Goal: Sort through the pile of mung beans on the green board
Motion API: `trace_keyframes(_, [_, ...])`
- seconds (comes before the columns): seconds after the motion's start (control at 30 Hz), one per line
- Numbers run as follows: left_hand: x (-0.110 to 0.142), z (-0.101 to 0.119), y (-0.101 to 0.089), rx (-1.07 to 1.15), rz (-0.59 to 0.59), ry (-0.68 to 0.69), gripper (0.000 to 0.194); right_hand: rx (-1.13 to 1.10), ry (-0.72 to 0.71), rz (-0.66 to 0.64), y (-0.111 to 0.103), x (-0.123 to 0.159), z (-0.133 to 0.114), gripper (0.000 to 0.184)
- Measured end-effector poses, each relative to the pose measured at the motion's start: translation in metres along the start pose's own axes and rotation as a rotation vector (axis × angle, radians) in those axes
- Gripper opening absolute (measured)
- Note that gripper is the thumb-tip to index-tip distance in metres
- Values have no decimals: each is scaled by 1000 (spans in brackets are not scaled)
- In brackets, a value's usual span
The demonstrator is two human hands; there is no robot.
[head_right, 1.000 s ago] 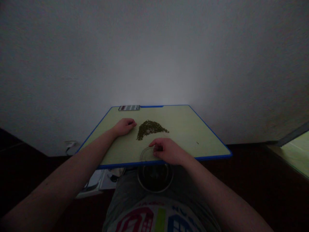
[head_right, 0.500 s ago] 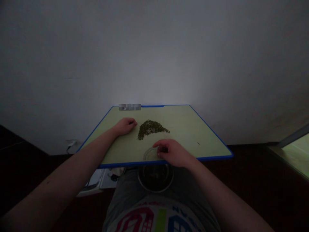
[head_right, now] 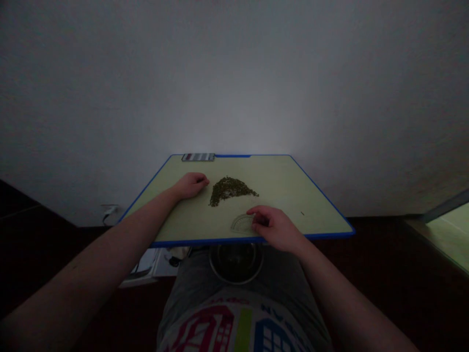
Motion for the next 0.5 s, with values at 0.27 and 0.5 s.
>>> trace_keyframes(0.27, [0, 0, 0, 2, 5, -5, 36, -45, 7, -12, 1, -3, 0, 33])
trace_keyframes(0.5, [0, 0, -1, 19, 10, 2, 35, 68, -24, 12, 0, -2, -4, 30])
Point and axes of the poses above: each hand's wrist, its own x-axis away from the middle knuckle, its own y-axis out of the palm, z = x × y, the point moved 3 cm from there along -x, towards the middle knuckle, and after that the axes turned 2 degrees about x, right-handed, at the moved point
